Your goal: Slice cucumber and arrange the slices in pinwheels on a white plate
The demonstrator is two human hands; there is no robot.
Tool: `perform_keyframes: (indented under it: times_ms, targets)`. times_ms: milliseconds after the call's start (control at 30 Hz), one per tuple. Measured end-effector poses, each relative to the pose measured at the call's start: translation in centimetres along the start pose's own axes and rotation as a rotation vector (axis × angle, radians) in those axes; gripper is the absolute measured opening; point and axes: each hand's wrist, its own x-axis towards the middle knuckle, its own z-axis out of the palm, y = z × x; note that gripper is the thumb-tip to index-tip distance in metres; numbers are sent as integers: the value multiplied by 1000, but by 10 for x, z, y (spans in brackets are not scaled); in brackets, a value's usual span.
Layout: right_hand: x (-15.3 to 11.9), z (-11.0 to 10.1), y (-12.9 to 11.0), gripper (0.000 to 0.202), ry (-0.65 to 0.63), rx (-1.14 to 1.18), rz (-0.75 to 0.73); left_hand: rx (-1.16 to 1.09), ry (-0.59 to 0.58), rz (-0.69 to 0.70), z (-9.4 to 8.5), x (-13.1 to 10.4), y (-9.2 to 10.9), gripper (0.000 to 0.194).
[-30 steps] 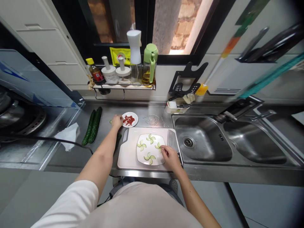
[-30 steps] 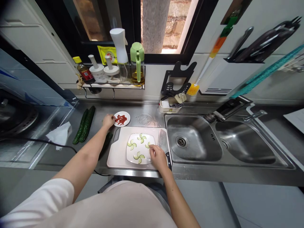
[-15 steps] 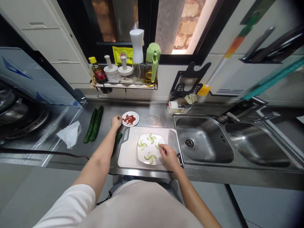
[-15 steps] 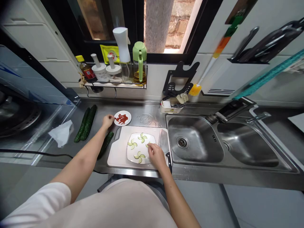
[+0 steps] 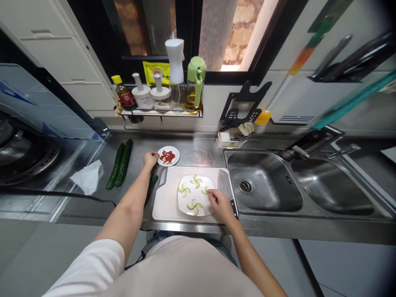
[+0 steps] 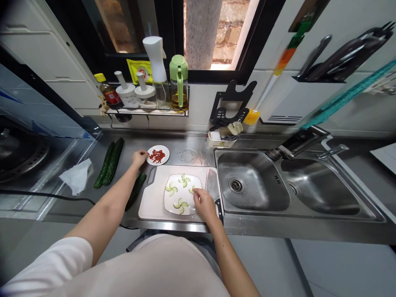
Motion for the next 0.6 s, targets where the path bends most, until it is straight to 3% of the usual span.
perform_keyframes:
  times_ms: [133,433,600]
  targets:
    - [3,0,1,30,4,-4,-15,-259,13,-49,5,-2,-4,28]
    - [14,6,-7,30,-18,-3,-55,-268,-70,22,1,-19,1,16]
    - [17,8,-5,29,-17,-6,-70,-510,-138,-77,-2,-31,11,21]
